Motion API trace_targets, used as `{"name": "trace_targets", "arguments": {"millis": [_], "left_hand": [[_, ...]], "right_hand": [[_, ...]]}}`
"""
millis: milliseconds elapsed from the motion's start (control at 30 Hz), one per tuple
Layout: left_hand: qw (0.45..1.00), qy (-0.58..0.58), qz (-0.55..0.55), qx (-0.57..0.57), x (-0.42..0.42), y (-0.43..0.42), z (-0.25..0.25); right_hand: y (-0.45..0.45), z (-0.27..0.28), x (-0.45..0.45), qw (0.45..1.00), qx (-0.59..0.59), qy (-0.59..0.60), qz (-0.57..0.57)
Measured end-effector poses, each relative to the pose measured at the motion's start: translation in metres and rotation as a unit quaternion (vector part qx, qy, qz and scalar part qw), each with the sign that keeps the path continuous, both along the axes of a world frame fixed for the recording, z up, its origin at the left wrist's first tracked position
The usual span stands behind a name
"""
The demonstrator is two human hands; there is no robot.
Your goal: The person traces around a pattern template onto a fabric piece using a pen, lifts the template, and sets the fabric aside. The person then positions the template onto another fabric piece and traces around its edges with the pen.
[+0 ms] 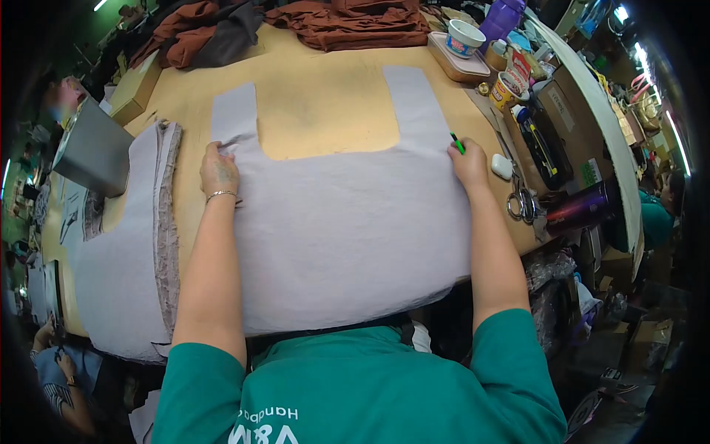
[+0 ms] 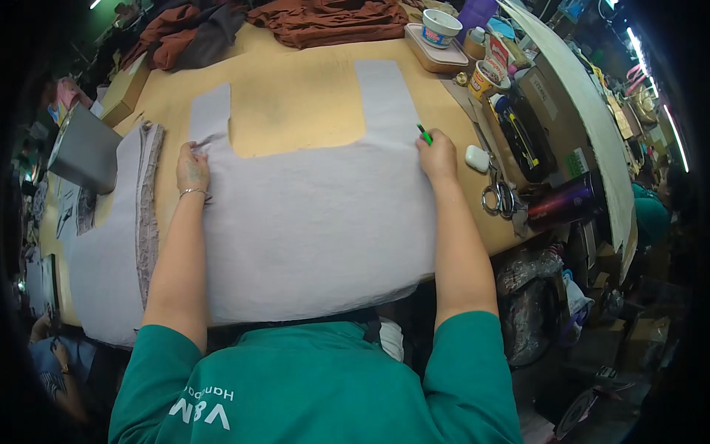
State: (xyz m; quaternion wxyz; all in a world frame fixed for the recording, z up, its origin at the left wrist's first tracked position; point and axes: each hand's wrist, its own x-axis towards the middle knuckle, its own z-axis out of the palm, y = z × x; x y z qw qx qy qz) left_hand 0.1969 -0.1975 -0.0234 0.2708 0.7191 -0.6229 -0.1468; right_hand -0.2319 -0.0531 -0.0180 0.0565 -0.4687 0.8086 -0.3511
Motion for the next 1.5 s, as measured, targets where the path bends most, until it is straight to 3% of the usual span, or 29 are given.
{"name": "trace_targets", "arguments": {"millis": [167, 233, 367, 600, 700, 800, 867, 967, 1000, 1067, 1133, 1233, 1267, 1300, 1367, 1500], "left_hand": [[0.983, -0.154, 0.063, -0.081, 0.005, -0.001, 0.007], [0.985, -0.165, -0.001, 0.047, 0.014, -0.008, 0.013], [0.97, -0.218, -0.058, 0.086, -0.012, 0.001, 0.029], [0.969, -0.217, -0.011, 0.115, -0.034, -0.026, 0.029], [0.966, -0.246, 0.003, 0.078, -0.043, -0.028, 0.024], [0.959, -0.244, -0.135, -0.055, -0.056, 0.017, 0.032], [0.898, -0.309, -0.313, -0.011, -0.066, 0.07, 0.05], [0.848, -0.268, -0.454, 0.057, -0.072, 0.12, 0.046], [0.85, -0.27, -0.45, 0.057, -0.076, 0.125, 0.047], [0.854, -0.273, -0.44, 0.049, -0.075, 0.126, 0.048], [0.853, -0.273, -0.442, 0.05, -0.077, 0.128, 0.048], [0.854, -0.282, -0.434, 0.049, -0.077, 0.13, 0.05], [0.855, -0.283, -0.432, 0.047, -0.077, 0.131, 0.049], [0.855, -0.284, -0.432, 0.045, -0.076, 0.133, 0.048], [0.855, -0.285, -0.43, 0.049, -0.074, 0.138, 0.048], [0.855, -0.288, -0.428, 0.056, -0.073, 0.143, 0.047]], "right_hand": [[-0.027, 0.011, 0.008, 0.995, 0.033, 0.068, -0.065], [-0.037, 0.004, 0.008, 0.994, 0.037, 0.078, -0.06], [-0.051, -0.004, 0.003, 0.994, 0.066, 0.064, -0.053], [-0.094, -0.01, -0.003, 0.986, 0.009, 0.154, -0.065], [-0.098, -0.008, 0.004, 0.975, -0.091, 0.189, -0.079], [-0.083, 0.001, 0.006, 0.976, -0.1, 0.191, -0.019], [-0.055, 0.017, 0.019, 0.986, -0.062, 0.147, 0.044], [0.007, 0.036, 0.055, 0.992, 0.025, 0.027, 0.124], [0.029, 0.039, 0.061, 0.99, 0.044, -0.005, 0.135], [0.071, 0.045, 0.068, 0.982, -0.04, -0.072, 0.168], [0.117, 0.068, 0.072, 0.98, -0.096, -0.114, 0.129], [0.188, 0.108, 0.067, 0.945, -0.321, 0.055, -0.018], [0.211, 0.121, 0.063, 0.903, -0.421, 0.003, -0.083], [0.235, 0.133, 0.048, 0.857, -0.486, 0.077, -0.156], [0.279, 0.162, 0.016, 0.801, -0.548, 0.047, -0.237], [0.327, 0.164, -0.086, 0.738, -0.577, -0.2, -0.287]]}}
